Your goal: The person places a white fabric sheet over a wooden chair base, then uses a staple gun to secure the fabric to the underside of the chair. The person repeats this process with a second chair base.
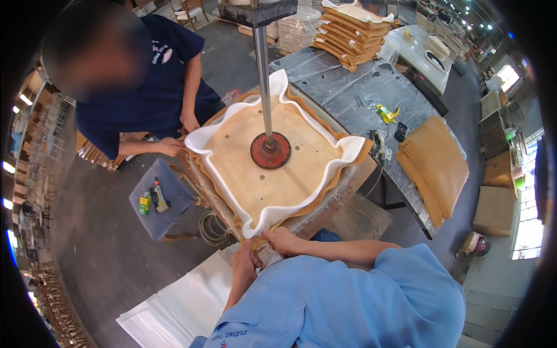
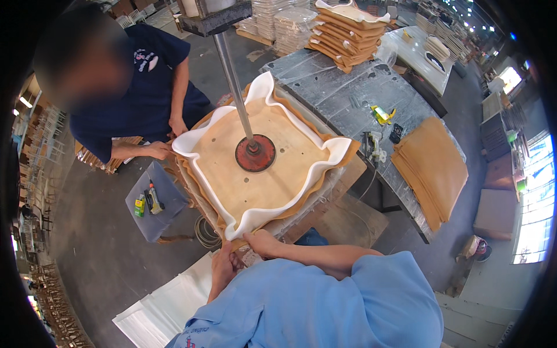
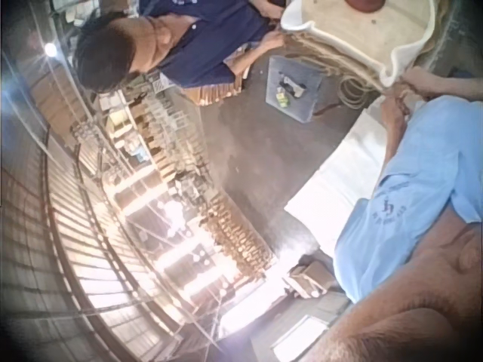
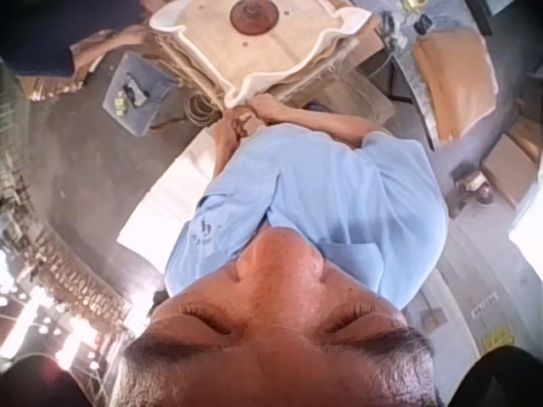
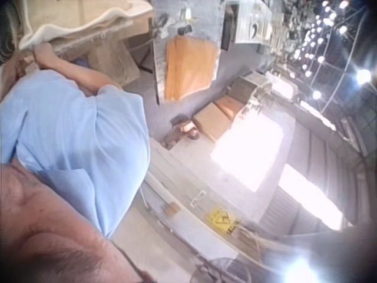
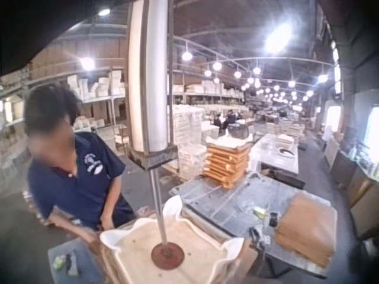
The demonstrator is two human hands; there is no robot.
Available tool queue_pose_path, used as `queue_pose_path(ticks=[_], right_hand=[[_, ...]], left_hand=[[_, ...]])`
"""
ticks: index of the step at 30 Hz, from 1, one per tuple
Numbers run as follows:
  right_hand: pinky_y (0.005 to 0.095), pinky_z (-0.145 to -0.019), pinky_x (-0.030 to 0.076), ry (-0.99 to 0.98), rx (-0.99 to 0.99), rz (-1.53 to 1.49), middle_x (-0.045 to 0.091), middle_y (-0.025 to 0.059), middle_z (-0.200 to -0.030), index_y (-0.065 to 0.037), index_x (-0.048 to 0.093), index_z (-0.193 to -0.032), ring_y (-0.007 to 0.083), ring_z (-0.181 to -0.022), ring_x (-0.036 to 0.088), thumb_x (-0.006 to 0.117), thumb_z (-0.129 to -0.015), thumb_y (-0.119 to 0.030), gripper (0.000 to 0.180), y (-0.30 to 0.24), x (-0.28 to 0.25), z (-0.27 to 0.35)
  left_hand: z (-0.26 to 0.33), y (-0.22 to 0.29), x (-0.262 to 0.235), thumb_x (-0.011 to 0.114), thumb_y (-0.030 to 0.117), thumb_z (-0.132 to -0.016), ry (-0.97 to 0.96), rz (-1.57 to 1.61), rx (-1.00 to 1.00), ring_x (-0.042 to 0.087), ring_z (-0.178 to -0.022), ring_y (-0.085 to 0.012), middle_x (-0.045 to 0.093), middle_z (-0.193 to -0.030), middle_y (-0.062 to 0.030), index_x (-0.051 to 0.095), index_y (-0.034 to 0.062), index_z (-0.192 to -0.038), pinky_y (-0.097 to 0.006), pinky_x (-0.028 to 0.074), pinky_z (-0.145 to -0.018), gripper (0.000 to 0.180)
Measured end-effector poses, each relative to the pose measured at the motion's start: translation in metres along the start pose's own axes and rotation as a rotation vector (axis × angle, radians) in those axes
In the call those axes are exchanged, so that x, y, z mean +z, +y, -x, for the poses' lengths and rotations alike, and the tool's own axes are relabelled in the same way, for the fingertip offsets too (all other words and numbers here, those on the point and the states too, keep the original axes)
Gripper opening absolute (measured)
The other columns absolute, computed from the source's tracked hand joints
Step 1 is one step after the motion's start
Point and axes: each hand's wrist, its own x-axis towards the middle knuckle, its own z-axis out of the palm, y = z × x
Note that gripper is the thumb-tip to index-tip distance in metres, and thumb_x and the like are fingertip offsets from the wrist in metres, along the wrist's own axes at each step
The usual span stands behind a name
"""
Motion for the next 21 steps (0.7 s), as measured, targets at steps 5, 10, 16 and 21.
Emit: queue_pose_path(ticks=[5,10,16,21], right_hand=[[0.0461,-0.076,0.057,-0.116,-0.215,0.234,0.073,0.011,-0.081,-0.003,0.074,-0.09,0.0287,-0.077,0.072,0.058,-0.112,-0.044,0.049,-0.005,-0.042,0.029],[0.0464,-0.108,0.049,0.432,-0.816,1.199,0.071,0.0079,-0.116,-0.012,0.077,-0.111,0.0282,-0.12,0.065,0.087,-0.086,-0.032,0.033,0.01,-0.153,0.064],[0.0476,-0.103,0.051,0.32,-0.991,1.161,0.07,0.0056,-0.106,-0.01,0.073,-0.099,0.0282,-0.112,0.067,0.077,-0.09,-0.021,0.015,0.016,-0.208,0.009],[0.042,-0.093,0.056,0.191,-1.122,1.082,0.071,0.008,-0.1,-0.008,0.074,-0.099,0.031,-0.102,0.069,0.073,-0.083,-0.013,0.016,0.023,-0.235,-0.02]], left_hand=[[0.033,0.043,0.013,0.066,0.037,-0.113,-0.143,-0.391,0.19,0.064,-0.069,-0.0168,0.069,-0.076,-0.0084,0.067,0.004,-0.082,-0.033,0.052,-0.066,0.045],[-0.008,0.036,0.091,0.081,0.035,-0.099,-0.637,-0.972,0.875,0.069,-0.109,-0.0299,0.074,-0.12,-0.0149,0.073,0.0007,-0.115,-0.044,0.055,-0.09,0.038],[-0.087,0.005,0.133,0.083,0.046,-0.09,-0.299,-1.63,1.046,0.067,-0.107,-0.0332,0.07,-0.106,-0.0115,0.073,0.0071,-0.108,-0.051,0.049,-0.097,0.044],[-0.094,0.019,0.151,0.084,0.045,-0.088,-0.22,-1.609,1.144,0.065,-0.09,-0.0312,0.065,-0.094,-0.0105,0.069,0.0096,-0.094,-0.05,0.047,-0.082,0.039]])
